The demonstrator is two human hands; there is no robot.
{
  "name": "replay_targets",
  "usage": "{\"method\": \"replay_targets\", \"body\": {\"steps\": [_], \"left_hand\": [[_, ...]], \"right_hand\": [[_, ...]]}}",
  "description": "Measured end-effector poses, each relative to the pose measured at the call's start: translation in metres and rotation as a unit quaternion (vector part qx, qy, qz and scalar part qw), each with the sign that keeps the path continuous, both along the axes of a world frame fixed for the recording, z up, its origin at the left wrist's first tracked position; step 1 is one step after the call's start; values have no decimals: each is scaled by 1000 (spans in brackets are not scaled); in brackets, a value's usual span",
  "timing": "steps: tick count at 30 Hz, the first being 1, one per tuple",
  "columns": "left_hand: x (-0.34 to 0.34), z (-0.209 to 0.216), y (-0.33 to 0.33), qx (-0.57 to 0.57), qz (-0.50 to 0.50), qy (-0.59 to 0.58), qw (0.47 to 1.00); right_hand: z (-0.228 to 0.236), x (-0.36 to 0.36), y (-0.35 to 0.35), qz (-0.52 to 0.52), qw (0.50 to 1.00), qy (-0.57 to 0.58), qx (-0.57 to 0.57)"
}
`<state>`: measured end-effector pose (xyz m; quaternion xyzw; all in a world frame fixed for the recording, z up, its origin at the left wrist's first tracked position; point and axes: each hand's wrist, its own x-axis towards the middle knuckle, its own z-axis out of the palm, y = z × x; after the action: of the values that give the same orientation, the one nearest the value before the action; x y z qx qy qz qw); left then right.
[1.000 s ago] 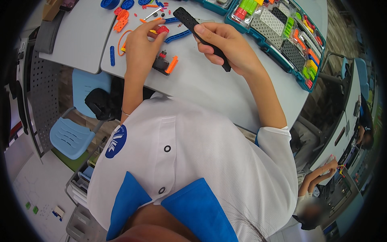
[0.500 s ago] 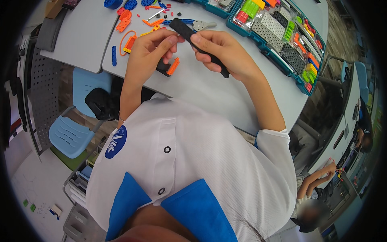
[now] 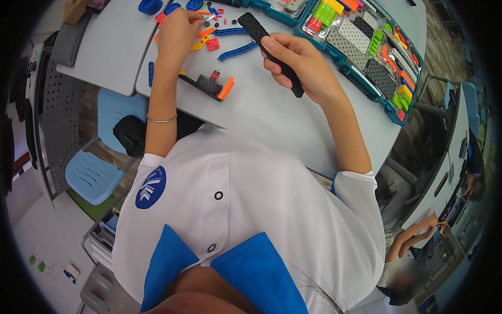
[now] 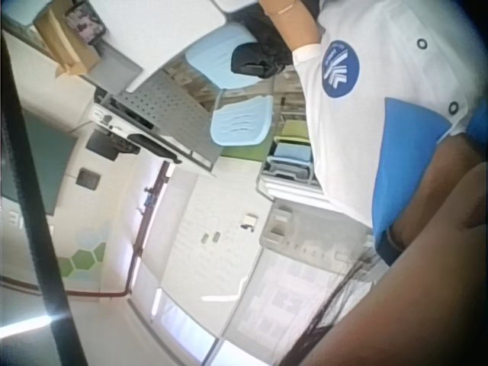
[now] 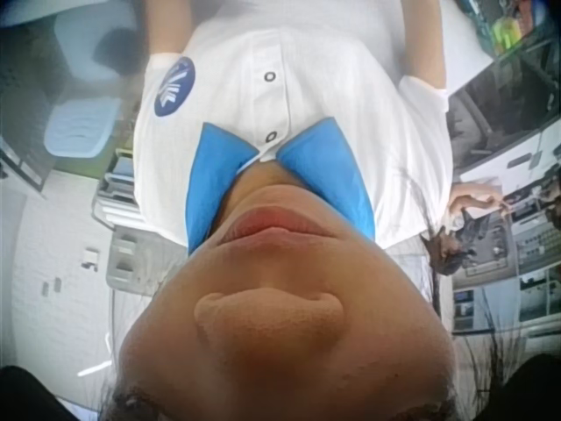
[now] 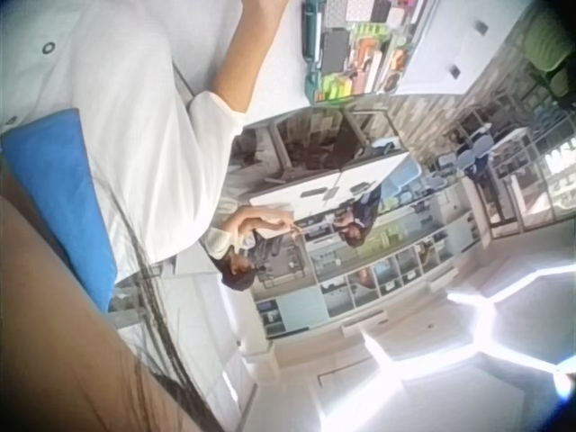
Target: The person assembles a mechanical kit using colorful plastic gears, beams, and connectors. They connect and disconnect parts, use pliers to remove small pieces, and organize components on the table. The person also briefly interacts with a tablet at the end.
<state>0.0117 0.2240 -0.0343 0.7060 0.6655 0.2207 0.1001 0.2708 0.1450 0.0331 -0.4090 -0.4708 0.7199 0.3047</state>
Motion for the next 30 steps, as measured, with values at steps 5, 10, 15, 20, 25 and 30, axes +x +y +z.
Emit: {"method": "replay_targets", "body": {"steps": [5,10,15,20,25,30], "left_hand": [[-8,1,-8,56,-20,-22,998],[-27,44,-40,-8,11,-133,991],[-60,62,-78,-113,5,-194,974],[-73,46,-98,-131,-120,-223,958],[-69,33,-96,-133,-122,-223,958],[-59,37,-95,-115,-103,-284,946]], "right_hand": [[-4,-3,0,-27,990,-123,58],[-31,-7,-1,-100,880,-313,343],[-30,-12,0,-104,822,-385,407],[-36,-14,-3,-67,838,-349,414],[-28,1,-10,72,847,-446,281],[-14,-2,-13,30,789,-487,373]]}}
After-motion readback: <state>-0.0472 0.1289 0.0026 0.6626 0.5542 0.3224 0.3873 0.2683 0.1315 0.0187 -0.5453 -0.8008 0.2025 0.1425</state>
